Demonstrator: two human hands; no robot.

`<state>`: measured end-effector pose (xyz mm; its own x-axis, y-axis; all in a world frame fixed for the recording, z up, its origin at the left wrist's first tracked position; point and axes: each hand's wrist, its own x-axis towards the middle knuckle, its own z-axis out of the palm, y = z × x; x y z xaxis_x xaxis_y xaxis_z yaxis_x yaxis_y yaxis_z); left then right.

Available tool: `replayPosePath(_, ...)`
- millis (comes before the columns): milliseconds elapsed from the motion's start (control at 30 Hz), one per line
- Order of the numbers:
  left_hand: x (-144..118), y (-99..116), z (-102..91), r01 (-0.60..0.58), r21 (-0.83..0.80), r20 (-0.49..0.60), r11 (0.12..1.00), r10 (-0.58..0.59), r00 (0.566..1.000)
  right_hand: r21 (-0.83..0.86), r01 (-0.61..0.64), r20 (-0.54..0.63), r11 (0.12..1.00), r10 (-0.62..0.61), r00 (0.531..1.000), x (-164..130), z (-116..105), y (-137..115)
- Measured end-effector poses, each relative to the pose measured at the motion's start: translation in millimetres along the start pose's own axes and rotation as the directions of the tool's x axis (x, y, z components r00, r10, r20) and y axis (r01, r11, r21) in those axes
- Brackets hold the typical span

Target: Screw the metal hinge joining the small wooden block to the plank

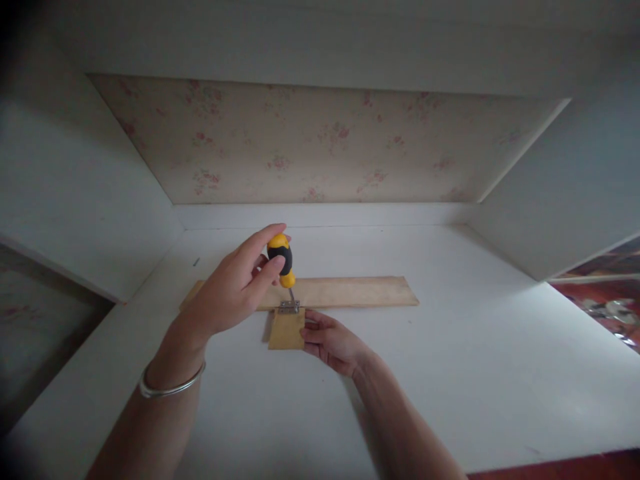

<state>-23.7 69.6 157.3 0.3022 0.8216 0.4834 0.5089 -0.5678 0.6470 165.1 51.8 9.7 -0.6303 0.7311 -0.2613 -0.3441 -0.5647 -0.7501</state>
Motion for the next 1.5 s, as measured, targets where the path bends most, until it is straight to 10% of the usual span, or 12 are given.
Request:
replayPosePath(300,12,2,-0.9,0.128,0.268,-0.172,0.955,-0.083,0.982,0.018,-0.014,-0.008,1.0,0.014,1.0,0,-4,1)
replayPosePath(433,32,10,-19.8,-0.081,0.386,0.128,0.919,0.034,0.991,0.014,-0.005,-0.007,1.0,0.005,1.0,-1,-4,1)
replayPosePath(567,53,17,-44.8,-0.254,0.252,0.54,0.934,0.082,0.838,0.016,-0.004,0.014,1.0,0.004,1.0,-2,-4,-1)
replayPosePath(667,63,24,-54.3,-0.282,0.24,0.652,0.929,0.061,0.755,0.027,-0.011,0.006,1.0,0.011,1.0,-2,-4,0)
replayPosePath(833,68,41,-48.9,-0.299,0.514,0.622,0.804,-0.11,0.776,0.044,-0.011,0.001,0.999,0.011,1.0,-2,-7,4)
replayPosePath(1033,67,56,-47.3,-0.441,0.524,0.753,0.729,-0.155,0.639,0.056,-0.006,-0.002,0.998,0.007,1.0,-2,-8,5)
replayPosePath(1500,80,59,-45.9,-0.345,0.66,0.666,0.668,-0.307,0.68,0.057,-0.013,0.026,0.998,0.011,1.0,-2,-7,3)
